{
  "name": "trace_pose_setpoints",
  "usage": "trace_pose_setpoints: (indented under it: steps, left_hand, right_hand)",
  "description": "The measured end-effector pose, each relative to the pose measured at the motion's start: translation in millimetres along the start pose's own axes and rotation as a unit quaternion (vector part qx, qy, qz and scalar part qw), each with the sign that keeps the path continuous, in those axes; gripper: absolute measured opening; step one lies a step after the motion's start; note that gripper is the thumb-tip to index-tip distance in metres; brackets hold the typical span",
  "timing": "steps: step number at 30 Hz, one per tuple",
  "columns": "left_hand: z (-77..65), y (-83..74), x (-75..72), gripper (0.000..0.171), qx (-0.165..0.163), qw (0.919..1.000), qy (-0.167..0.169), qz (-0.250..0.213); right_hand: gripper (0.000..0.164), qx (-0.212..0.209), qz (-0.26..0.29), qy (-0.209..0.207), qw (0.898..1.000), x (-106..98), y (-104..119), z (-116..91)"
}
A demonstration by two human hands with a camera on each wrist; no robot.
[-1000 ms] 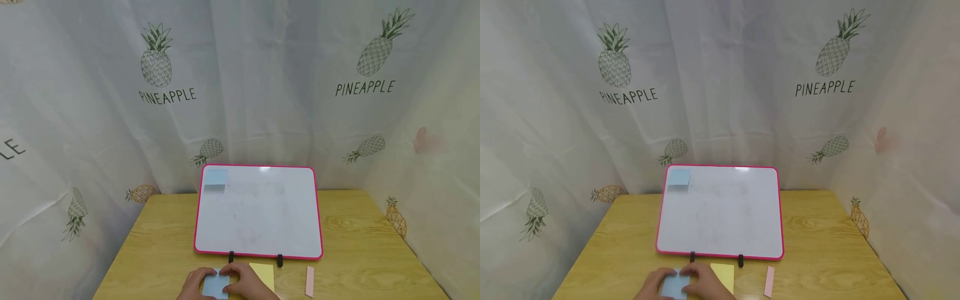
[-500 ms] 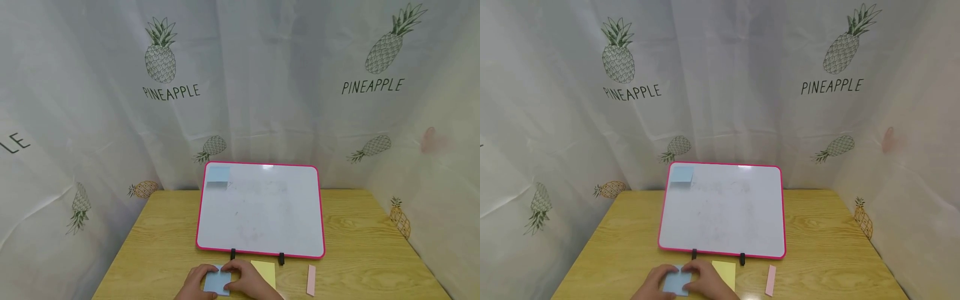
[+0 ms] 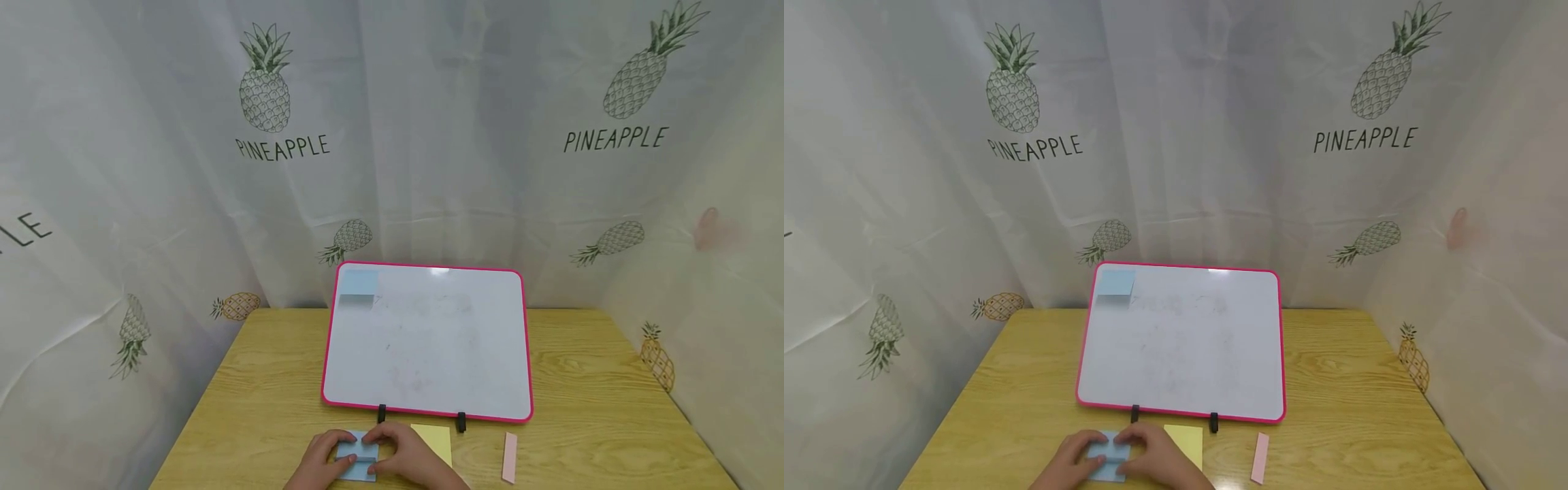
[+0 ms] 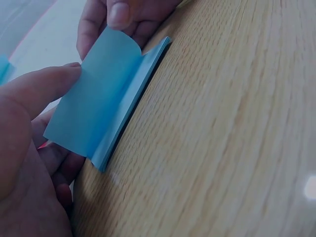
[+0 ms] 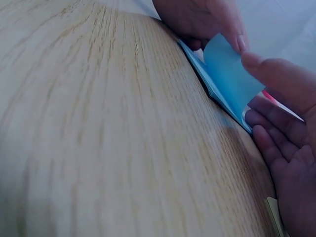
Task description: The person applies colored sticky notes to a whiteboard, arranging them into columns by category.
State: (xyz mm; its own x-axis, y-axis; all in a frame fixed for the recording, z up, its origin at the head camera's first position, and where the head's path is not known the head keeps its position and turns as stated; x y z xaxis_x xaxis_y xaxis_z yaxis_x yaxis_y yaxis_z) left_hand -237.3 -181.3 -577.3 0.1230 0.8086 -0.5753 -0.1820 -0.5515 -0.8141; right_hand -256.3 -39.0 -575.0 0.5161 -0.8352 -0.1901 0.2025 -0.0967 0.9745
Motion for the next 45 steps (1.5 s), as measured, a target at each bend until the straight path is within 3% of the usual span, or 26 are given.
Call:
trace_pose_setpoints:
  steps: [5,11,24,31,38,45]
  left_hand:
    - [1.1,3.0,2.4,0.026,-0.021,0.9997,0.008,-0.004]
    - [1.7,3.7,2.4,0.029,-0.029,0.9995,0.006,-0.005]
    - [1.6,-1.6,0.4,0.041,0.016,0.9988,-0.017,0.044]
    - [3.0,3.3,4.0,0.045,-0.01,0.999,0.001,0.043]
    - [3.0,-1.0,2.4,0.052,0.014,0.9977,-0.016,0.064]
    - [3.4,1.5,2.0,0.057,-0.037,0.9982,-0.004,0.047]
  right_hand:
    - [0.022,-0.023,0.01,0.004,1.0,2,2,0]
    - [0.013,-0.025,-0.009,-0.025,0.999,-2,2,1]
    - [0.013,-0.013,-0.008,-0.073,0.997,-7,2,0]
    - [0.007,-0.023,-0.003,-0.083,0.996,-9,4,-1]
    - [0.009,0.002,0.015,-0.09,0.996,-12,2,-1]
    - [0.011,0.012,0.036,-0.106,0.994,-17,-2,0]
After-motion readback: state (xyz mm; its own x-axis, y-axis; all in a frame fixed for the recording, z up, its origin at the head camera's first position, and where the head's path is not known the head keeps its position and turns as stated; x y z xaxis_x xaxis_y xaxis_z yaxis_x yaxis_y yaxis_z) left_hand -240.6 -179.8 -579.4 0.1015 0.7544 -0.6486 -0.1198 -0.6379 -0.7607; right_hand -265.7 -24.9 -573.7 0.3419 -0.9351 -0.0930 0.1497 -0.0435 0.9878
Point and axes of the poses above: each hand's wrist, its own z-axis towards the middle knuckle, its own x-axis out of the palm, y = z × x, the point moved 10 cm from there along z, towards the middle knuckle, and after that the axes turned 6 degrees about -y, right-handed, at the moved point
